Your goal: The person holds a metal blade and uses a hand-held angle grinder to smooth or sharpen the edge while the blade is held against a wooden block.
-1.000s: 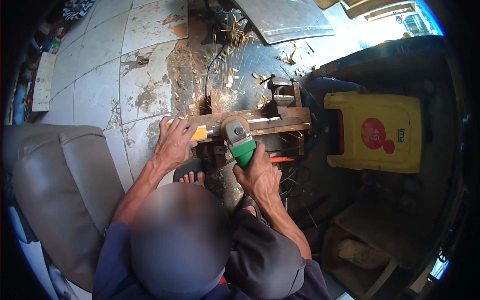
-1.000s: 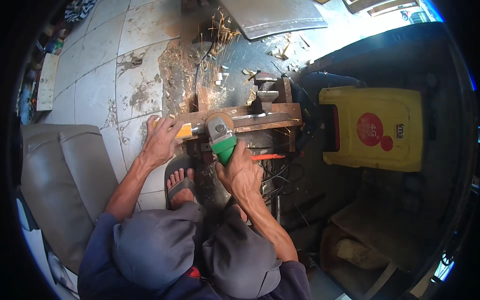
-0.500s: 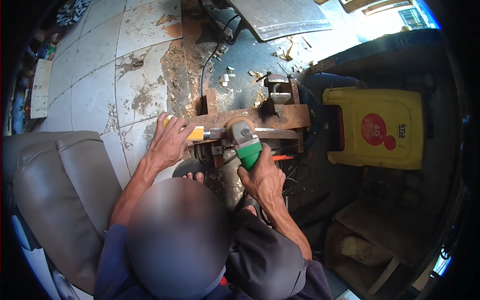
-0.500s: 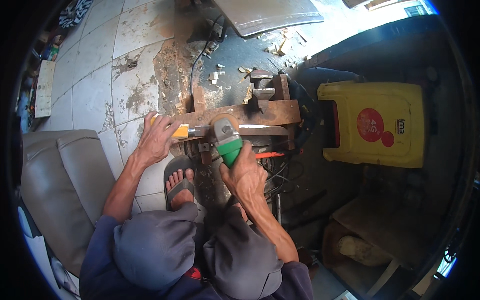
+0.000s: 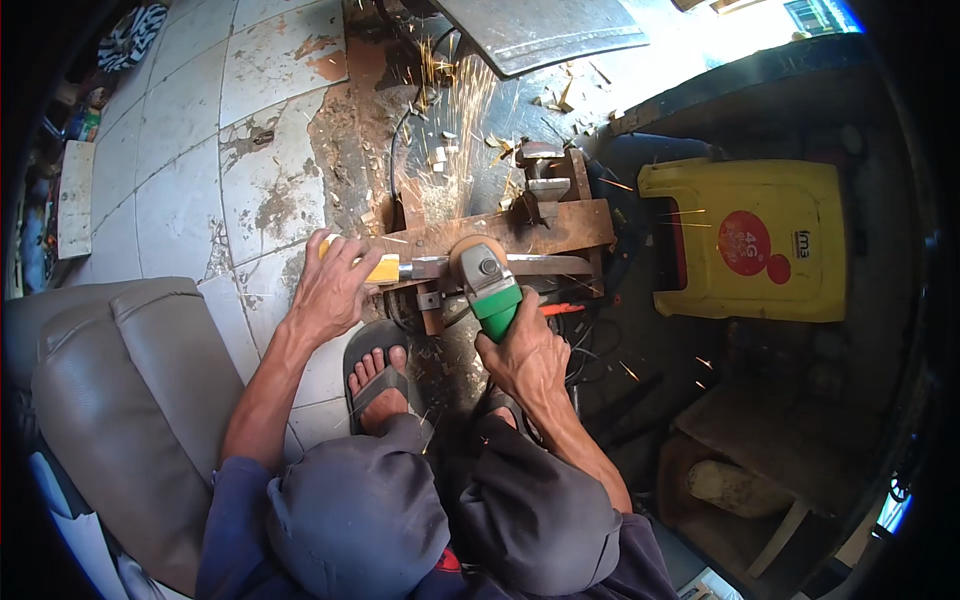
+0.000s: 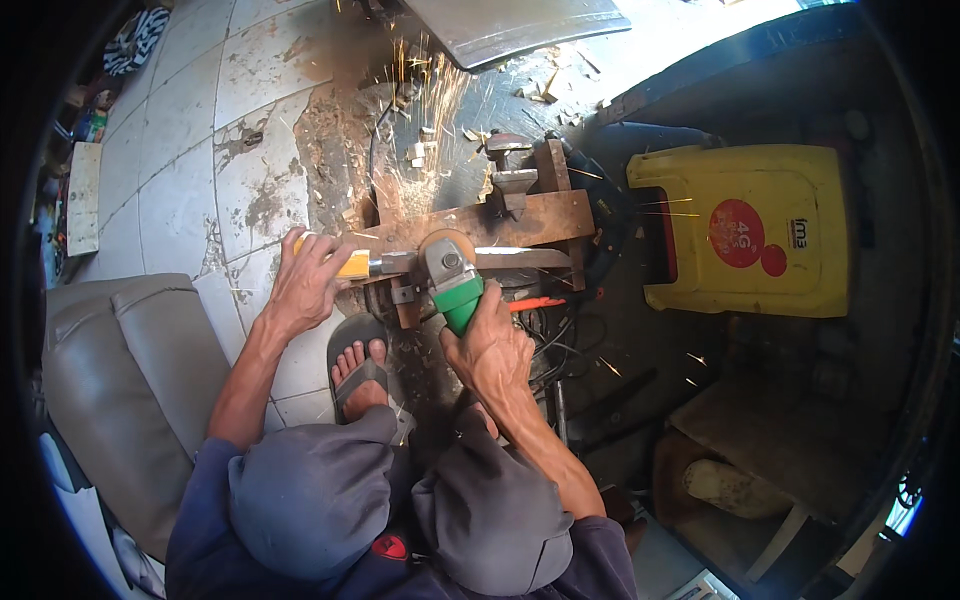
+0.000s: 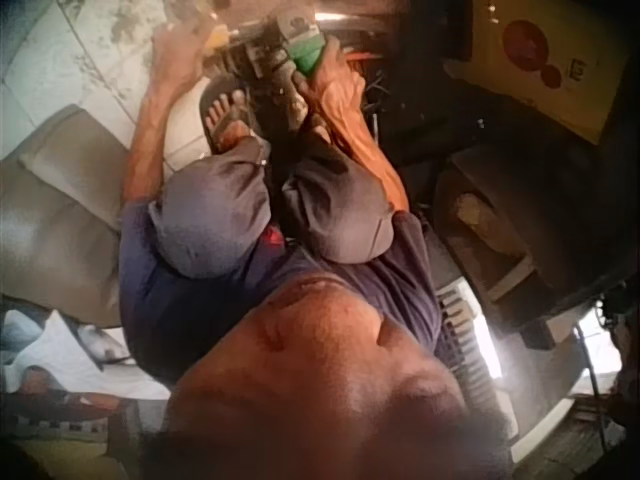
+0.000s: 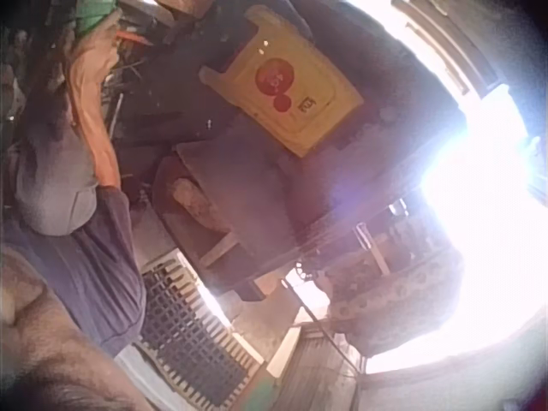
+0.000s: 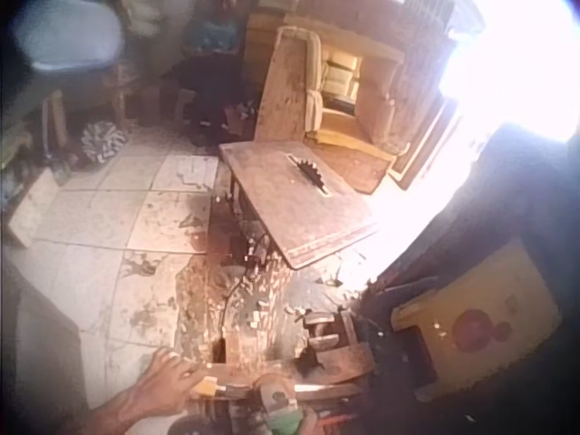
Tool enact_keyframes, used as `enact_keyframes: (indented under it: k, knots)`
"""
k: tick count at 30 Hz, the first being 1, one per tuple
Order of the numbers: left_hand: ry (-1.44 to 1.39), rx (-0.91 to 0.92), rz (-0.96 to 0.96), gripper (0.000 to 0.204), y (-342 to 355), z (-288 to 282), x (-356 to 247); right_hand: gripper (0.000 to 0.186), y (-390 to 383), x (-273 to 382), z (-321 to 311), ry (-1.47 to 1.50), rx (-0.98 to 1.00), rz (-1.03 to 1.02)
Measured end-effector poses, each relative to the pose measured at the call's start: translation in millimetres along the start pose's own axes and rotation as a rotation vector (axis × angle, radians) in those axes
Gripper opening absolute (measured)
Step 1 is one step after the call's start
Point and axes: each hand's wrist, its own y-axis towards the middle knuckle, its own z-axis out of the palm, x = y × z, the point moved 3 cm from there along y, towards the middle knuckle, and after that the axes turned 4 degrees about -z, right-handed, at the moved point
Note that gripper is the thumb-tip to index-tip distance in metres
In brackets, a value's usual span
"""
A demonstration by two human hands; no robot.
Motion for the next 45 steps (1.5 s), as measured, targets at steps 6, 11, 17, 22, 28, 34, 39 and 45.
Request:
enact_keyframes:
  k: [6,11,17,22,28,34,39,45]
  knots:
    - [0.004,0.029,-0.013,0.053,0,0,0,0.08,-2,-19,-5,0.012,-0.033,0.052]
    - [0.007,0.014,-0.006,0.053,0,0,1,0.072,-1,-35,-9,0.014,-0.074,0.176]
    - [0.023,0.004,0.003,0.054,2,0,-1,0.074,-2,-18,-2,0.021,-0.048,0.052]
    - [0.012,0.014,0.003,0.055,1,1,1,0.077,6,17,0,-0.042,0.049,-0.02]
    - [-0.004,-0.002,0.013,0.054,3,0,0,0.078,3,-5,0,-0.001,-0.038,0.026]
    - [-0.007,0.0,-0.014,0.052,-1,3,1,0.076,3,18,7,-0.031,0.012,-0.108]
    - [0.009,-0.032,0.01,0.053,0,6,1,0.079,3,0,1,-0.031,-0.003,-0.023]
    - [0.015,-0.013,-0.016,0.053,-3,2,2,0.07,-10,-34,-7,0.04,-0.111,0.104]
